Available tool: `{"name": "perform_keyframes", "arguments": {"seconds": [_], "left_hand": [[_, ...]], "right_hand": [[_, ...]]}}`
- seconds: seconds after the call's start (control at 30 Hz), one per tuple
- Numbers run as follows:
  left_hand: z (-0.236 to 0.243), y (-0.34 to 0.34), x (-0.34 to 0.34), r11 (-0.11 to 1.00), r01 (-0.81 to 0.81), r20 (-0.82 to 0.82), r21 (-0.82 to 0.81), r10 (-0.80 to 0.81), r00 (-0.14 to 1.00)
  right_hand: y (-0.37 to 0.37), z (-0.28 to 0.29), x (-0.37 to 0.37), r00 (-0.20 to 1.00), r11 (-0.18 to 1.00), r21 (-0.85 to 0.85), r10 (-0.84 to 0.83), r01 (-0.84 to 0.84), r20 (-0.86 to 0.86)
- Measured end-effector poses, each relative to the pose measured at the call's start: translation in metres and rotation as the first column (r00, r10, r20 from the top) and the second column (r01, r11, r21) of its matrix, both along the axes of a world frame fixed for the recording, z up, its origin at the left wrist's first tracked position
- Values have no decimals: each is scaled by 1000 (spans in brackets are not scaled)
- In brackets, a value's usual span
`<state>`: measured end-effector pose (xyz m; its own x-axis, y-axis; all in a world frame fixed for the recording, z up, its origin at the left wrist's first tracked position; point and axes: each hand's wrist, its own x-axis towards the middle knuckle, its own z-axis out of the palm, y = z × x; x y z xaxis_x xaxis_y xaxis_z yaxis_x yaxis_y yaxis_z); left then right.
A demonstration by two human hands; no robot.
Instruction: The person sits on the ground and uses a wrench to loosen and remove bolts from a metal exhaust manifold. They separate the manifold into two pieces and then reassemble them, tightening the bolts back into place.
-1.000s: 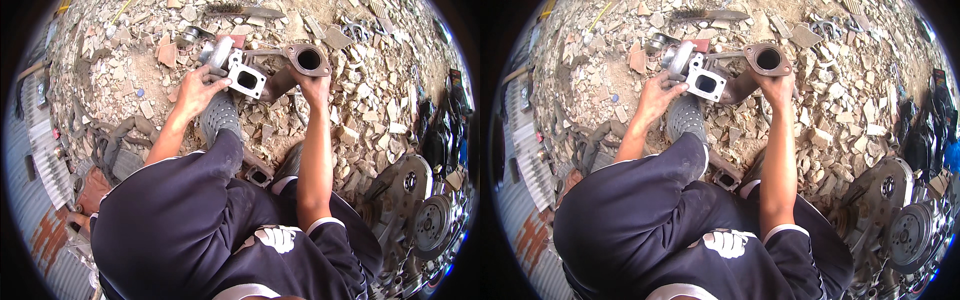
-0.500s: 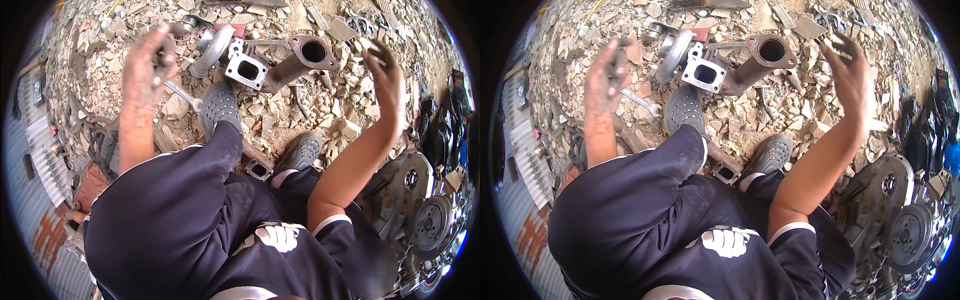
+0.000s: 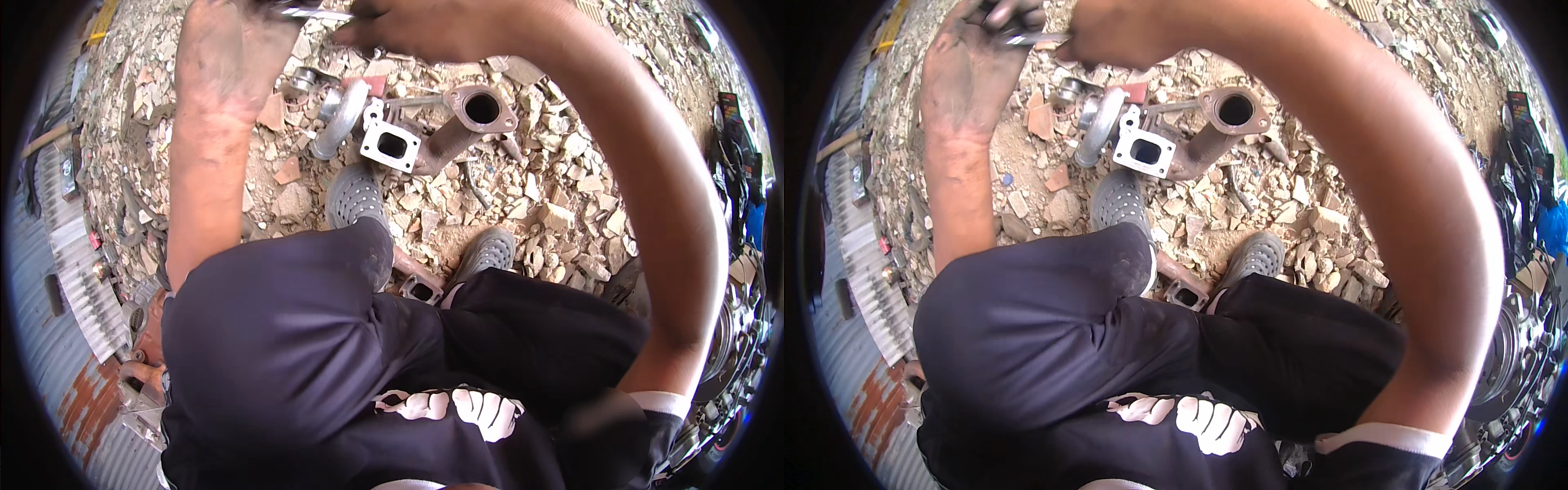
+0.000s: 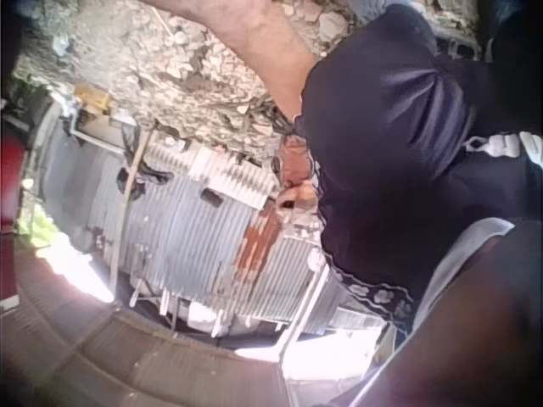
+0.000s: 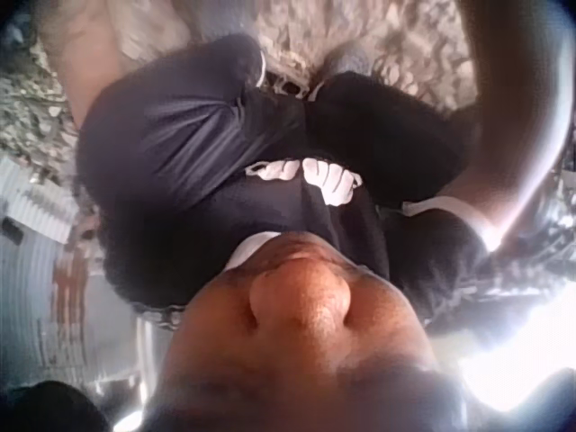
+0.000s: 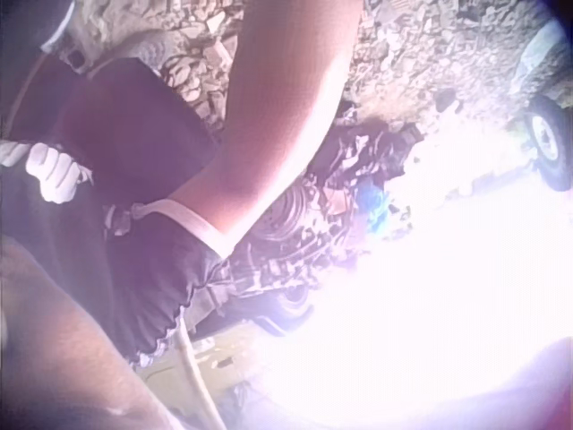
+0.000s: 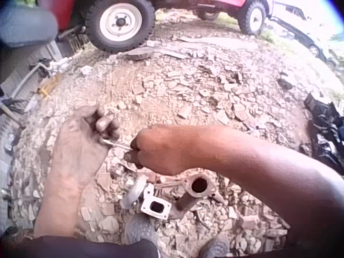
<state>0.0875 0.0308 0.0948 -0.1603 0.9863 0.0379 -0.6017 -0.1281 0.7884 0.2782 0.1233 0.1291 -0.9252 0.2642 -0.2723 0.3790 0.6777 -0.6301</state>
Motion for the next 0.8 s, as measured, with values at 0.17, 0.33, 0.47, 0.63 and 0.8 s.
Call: {"name": "perform_keyframes", "arguments": {"seconds": [0.17,0.33,0.47,0.63,0.8], "left_hand": [[76,4,2,1000,30,-531,-5,-28,847],[157,26,23,953,268,-830,-142,-262,492],[166,56,74,950,167,-963,-264,-271,20],[47,64,95,911,-12,-862,-413,-395,-317],[1,71,138,582,100,-495,-807,-575,-651]], "right_hand": [[33,26,33,935,958,250,-211,140,284],[38,22,96,787,824,260,-561,503,256],[30,9,133,652,674,126,-738,728,175],[10,-8,141,624,663,110,-739,741,254],[29,-31,162,592,606,83,-793,791,147]]}}
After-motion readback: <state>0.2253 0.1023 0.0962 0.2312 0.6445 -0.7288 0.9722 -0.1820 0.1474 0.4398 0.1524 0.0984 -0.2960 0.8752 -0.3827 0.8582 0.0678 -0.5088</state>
